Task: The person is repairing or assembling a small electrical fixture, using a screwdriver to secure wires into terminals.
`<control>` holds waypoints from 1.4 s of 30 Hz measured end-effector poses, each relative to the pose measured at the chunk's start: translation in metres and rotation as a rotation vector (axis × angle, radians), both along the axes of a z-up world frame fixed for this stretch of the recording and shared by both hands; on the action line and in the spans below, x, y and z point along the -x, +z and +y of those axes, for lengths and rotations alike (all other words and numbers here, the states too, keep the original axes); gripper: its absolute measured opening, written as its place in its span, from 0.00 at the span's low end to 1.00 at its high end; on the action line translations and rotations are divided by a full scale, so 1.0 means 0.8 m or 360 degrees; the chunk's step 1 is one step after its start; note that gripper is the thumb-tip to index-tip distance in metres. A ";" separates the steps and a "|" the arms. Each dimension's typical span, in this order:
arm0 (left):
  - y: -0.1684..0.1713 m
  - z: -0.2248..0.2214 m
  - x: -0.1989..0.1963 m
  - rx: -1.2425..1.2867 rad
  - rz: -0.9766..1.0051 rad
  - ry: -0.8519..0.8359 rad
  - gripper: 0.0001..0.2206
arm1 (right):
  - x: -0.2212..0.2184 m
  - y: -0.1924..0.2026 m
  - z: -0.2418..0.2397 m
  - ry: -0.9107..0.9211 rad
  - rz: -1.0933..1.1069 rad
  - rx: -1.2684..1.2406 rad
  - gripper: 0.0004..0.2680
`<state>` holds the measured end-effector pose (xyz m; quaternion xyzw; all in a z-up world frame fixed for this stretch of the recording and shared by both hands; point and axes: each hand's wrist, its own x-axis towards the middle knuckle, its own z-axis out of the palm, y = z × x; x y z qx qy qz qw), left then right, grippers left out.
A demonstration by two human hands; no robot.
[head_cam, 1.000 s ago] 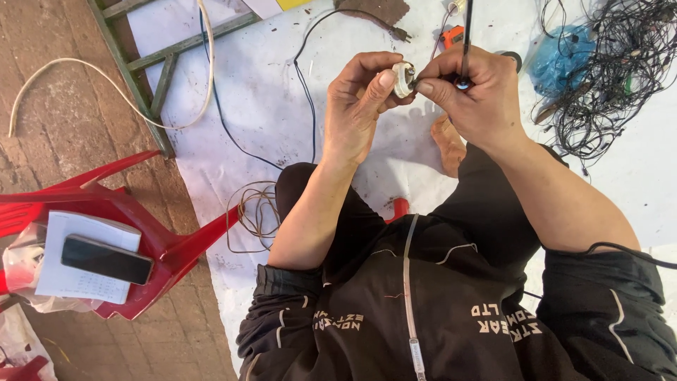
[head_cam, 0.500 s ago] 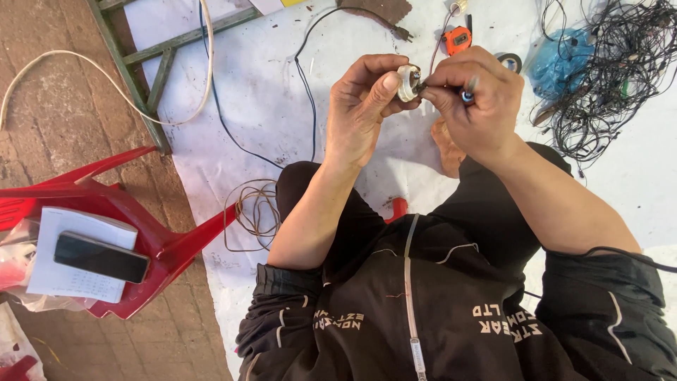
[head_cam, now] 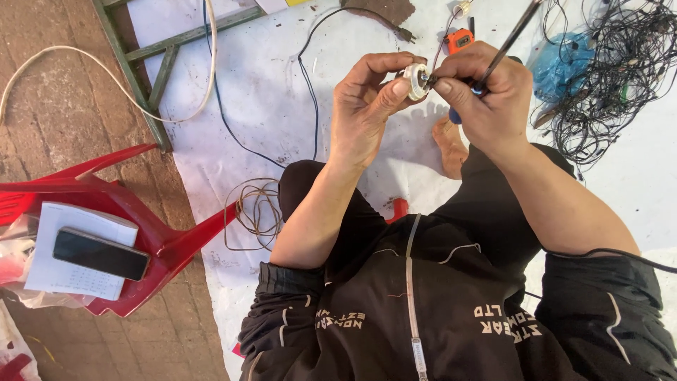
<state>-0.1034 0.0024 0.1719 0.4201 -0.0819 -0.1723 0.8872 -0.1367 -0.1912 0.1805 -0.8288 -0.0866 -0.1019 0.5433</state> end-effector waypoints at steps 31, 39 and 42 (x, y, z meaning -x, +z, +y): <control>0.011 -0.002 0.000 -0.0066 0.0122 -0.0049 0.13 | 0.004 -0.004 -0.008 -0.0047 -0.0226 0.0218 0.05; 0.010 -0.002 -0.002 -0.0183 0.0113 -0.0056 0.14 | 0.005 0.005 -0.009 0.0010 -0.0158 0.0099 0.11; 0.006 -0.002 -0.003 -0.0129 0.0125 -0.0103 0.14 | 0.005 0.006 -0.010 0.0090 -0.0095 0.0075 0.13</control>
